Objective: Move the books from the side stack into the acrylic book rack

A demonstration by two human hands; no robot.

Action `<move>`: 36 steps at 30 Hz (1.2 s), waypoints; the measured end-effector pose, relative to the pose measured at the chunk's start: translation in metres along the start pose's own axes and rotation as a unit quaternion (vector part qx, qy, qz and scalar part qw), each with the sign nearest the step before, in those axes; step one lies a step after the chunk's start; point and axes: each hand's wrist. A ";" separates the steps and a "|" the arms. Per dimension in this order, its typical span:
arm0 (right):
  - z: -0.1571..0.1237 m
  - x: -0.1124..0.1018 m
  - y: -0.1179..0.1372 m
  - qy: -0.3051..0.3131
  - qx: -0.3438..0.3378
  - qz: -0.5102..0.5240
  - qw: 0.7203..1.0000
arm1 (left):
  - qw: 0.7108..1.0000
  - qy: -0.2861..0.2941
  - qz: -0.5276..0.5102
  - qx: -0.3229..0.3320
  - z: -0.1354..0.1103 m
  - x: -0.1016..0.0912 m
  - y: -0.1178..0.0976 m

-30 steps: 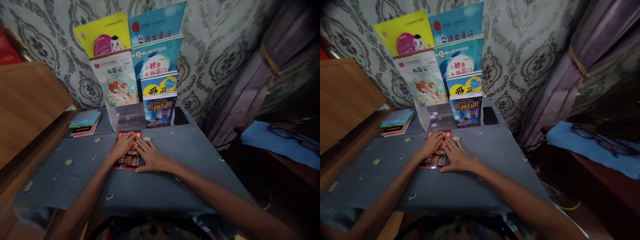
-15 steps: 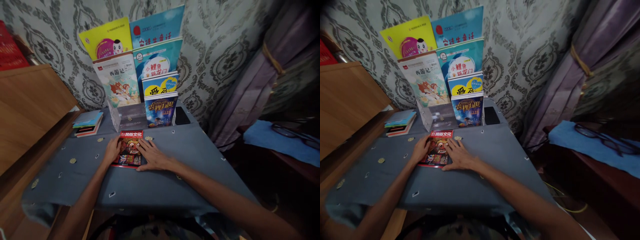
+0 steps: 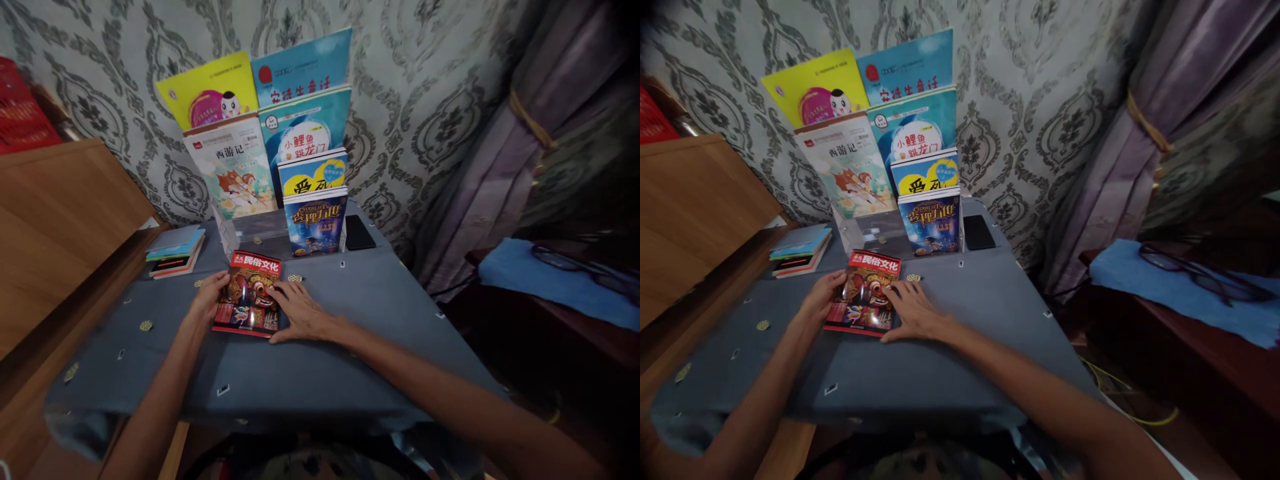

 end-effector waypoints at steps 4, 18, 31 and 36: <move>0.000 -0.004 0.006 -0.054 -0.015 0.030 0.998 | 0.998 0.048 0.004 0.043 -0.005 0.016 -0.036; 0.020 0.002 -0.017 0.025 0.136 0.587 0.797 | 0.723 0.321 0.448 0.416 -0.070 0.069 -0.082; 0.028 -0.017 -0.058 0.098 0.284 0.673 0.675 | 0.544 0.351 0.618 0.446 -0.106 0.026 0.018; 0.029 -0.006 -0.063 0.001 0.227 0.592 0.773 | 0.518 0.347 0.636 0.454 -0.115 0.035 0.035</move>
Point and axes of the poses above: each hand's wrist, its own z-axis towards the middle knuckle, its own x-axis out of the palm, y = z × x, and after that the axes turned 15 degrees about x, right-handed
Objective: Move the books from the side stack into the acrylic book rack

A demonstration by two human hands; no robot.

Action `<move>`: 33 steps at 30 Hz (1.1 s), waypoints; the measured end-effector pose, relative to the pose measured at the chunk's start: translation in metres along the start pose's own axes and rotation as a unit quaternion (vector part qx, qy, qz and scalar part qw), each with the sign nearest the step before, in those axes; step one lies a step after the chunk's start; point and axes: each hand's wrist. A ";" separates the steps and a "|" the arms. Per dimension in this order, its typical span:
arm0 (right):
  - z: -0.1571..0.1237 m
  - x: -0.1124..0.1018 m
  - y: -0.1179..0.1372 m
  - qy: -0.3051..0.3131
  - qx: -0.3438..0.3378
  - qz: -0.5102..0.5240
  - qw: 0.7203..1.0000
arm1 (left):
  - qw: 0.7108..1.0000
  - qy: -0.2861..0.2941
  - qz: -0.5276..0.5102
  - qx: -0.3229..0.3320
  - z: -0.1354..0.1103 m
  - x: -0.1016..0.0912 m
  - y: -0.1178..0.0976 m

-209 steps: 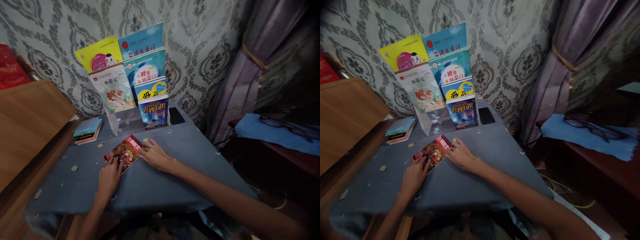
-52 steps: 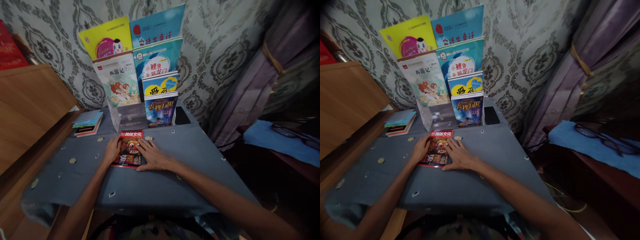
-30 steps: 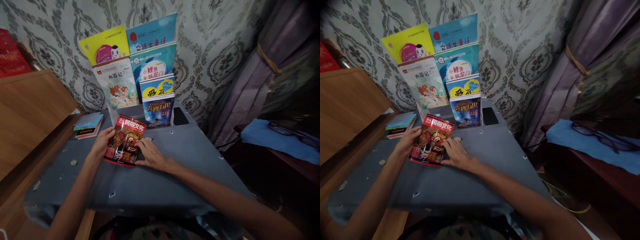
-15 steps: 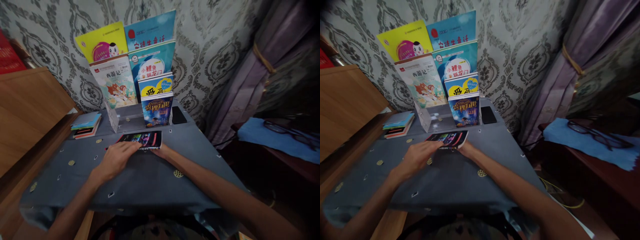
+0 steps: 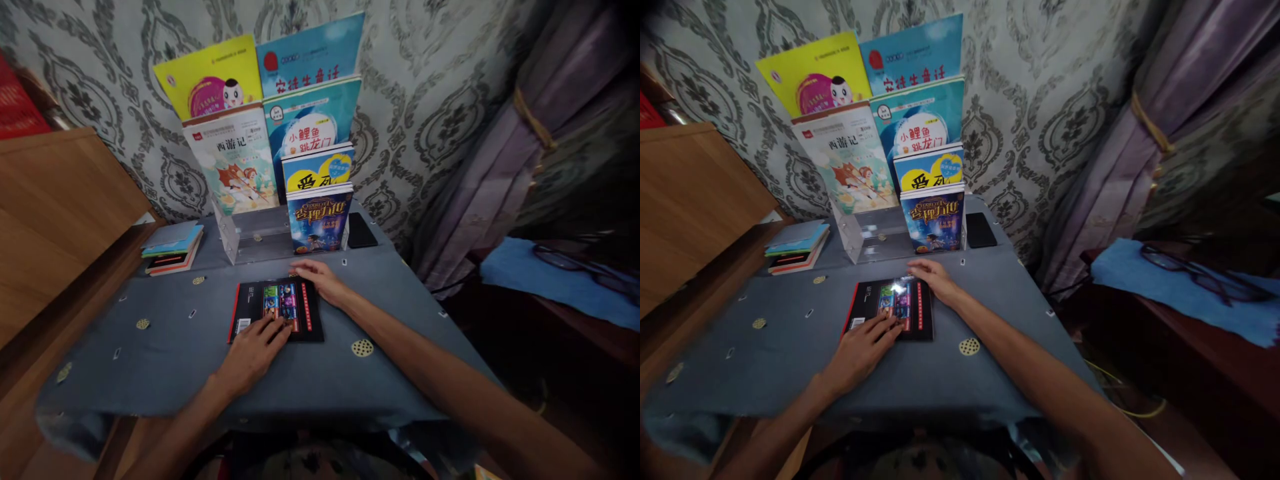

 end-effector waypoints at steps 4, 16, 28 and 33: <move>0.004 -0.001 -0.007 -0.059 -0.087 -0.170 0.980 | 1.000 -0.021 -0.017 -0.004 0.005 -0.002 0.004; -0.013 0.009 -0.001 -0.094 -0.183 -0.538 0.817 | 0.984 0.013 -0.061 -0.170 0.003 0.007 0.072; -0.040 0.053 -0.011 0.021 -0.288 -0.627 0.723 | 0.981 -0.047 -0.044 -0.185 -0.001 0.024 0.072; -0.041 0.047 -0.015 0.001 -0.271 -0.622 0.734 | 0.981 -0.050 -0.042 -0.180 -0.002 0.023 0.073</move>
Point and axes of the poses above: each hand's wrist, its own z-axis towards the middle knuckle, its own x-axis out of the palm, y = z × x, and after that the axes turned 15 degrees about x, right-handed
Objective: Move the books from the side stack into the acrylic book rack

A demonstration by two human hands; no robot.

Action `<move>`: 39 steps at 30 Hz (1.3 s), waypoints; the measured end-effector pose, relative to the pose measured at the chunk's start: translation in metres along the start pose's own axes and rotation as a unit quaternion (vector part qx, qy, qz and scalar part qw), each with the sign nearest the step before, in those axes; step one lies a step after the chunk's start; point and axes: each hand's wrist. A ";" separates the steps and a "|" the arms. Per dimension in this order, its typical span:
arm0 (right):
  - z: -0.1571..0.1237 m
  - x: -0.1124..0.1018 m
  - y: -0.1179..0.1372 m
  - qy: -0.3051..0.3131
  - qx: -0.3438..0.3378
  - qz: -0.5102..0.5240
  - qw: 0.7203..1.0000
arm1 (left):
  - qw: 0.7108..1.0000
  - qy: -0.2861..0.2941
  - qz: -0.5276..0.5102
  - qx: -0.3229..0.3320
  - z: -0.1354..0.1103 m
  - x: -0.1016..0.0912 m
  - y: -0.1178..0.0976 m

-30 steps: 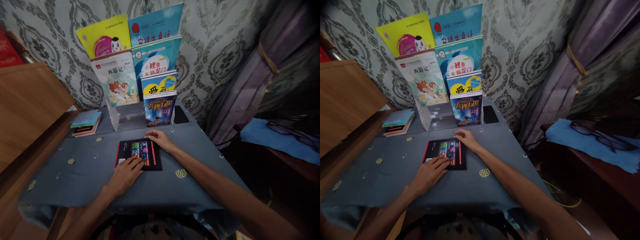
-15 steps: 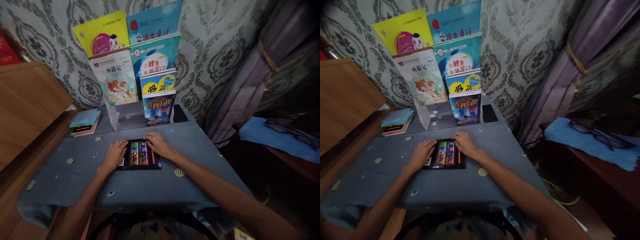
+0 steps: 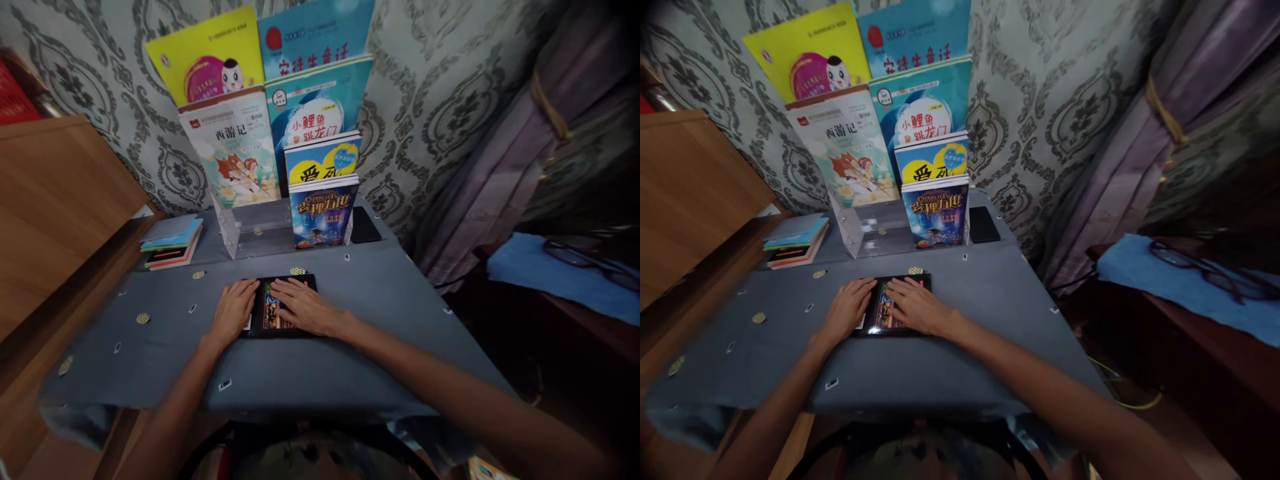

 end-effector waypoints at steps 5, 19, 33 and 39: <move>-0.016 -0.005 -0.013 -0.028 0.053 0.015 0.998 | 1.000 -0.001 -0.010 -0.006 -0.001 0.000 0.001; -0.031 -0.018 -0.020 -0.056 0.101 -0.014 0.993 | 1.000 0.005 -0.008 -0.011 -0.002 0.001 0.002; -0.031 -0.025 -0.015 -0.026 0.124 -0.018 0.992 | 0.999 0.031 0.002 -0.015 -0.013 0.005 -0.018; -0.031 -0.024 -0.016 -0.020 0.121 -0.002 0.993 | 0.998 0.005 -0.011 0.061 -0.018 0.001 -0.031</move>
Point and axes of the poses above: each hand's wrist, its own z-axis towards the middle knuckle, its own x-axis out of the palm, y = z × x, and after that the axes turned 15 degrees about x, right-handed
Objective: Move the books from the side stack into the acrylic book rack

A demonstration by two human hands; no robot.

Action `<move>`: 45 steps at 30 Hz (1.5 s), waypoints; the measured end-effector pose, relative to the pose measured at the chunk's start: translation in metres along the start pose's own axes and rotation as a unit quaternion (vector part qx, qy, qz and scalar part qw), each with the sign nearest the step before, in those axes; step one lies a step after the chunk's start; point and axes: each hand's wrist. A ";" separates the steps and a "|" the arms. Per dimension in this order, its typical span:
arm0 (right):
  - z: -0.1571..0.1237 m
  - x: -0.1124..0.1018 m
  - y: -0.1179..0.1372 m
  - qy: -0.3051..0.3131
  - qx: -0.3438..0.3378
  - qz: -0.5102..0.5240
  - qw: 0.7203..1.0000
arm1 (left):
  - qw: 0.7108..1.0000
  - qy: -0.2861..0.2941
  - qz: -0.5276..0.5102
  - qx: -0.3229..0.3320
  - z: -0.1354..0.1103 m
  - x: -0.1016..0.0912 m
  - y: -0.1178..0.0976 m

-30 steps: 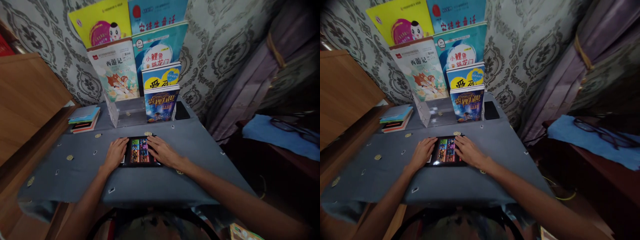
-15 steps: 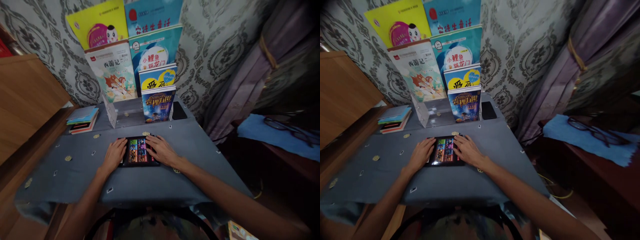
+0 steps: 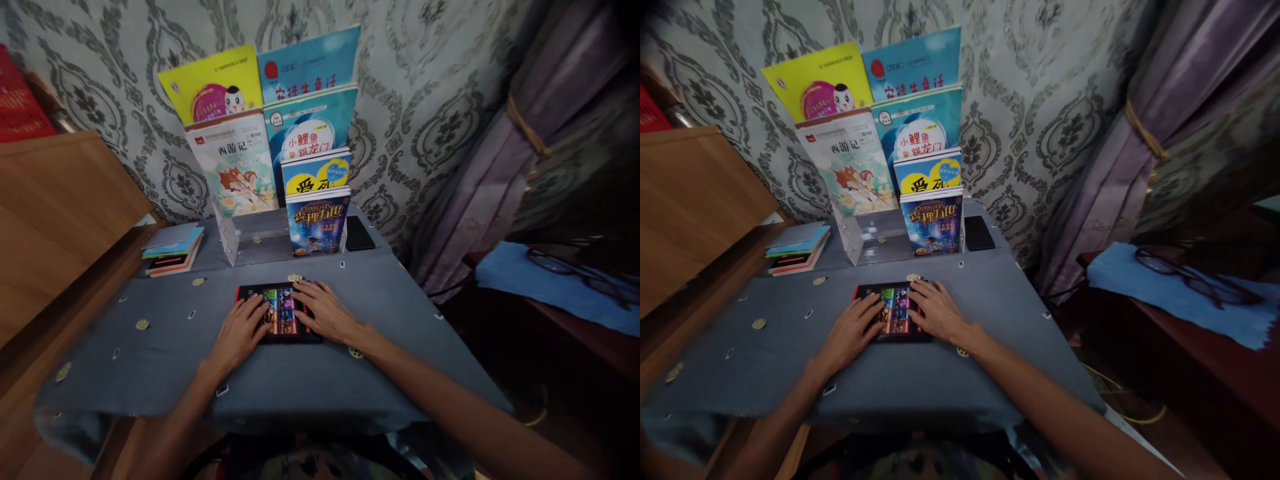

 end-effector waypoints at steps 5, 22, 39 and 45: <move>0.000 0.001 -0.003 0.004 -0.006 0.009 1.000 | 0.998 0.011 -0.009 0.067 0.000 -0.006 -0.012; 0.006 -0.001 -0.014 -0.005 0.003 0.135 0.991 | 0.978 -0.068 0.100 0.171 0.009 -0.006 -0.016; 0.019 -0.009 -0.019 0.006 -0.004 0.235 0.972 | 0.986 -0.165 0.002 0.017 0.018 -0.016 -0.010; 0.024 -0.001 -0.025 -0.011 0.007 0.262 0.965 | 0.985 -0.161 -0.054 -0.035 0.015 -0.022 -0.019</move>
Point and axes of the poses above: each hand's wrist, its own z-axis towards the middle knuckle, its own x-axis out of the palm, y = z × x, and after that the axes turned 15 degrees about x, right-handed
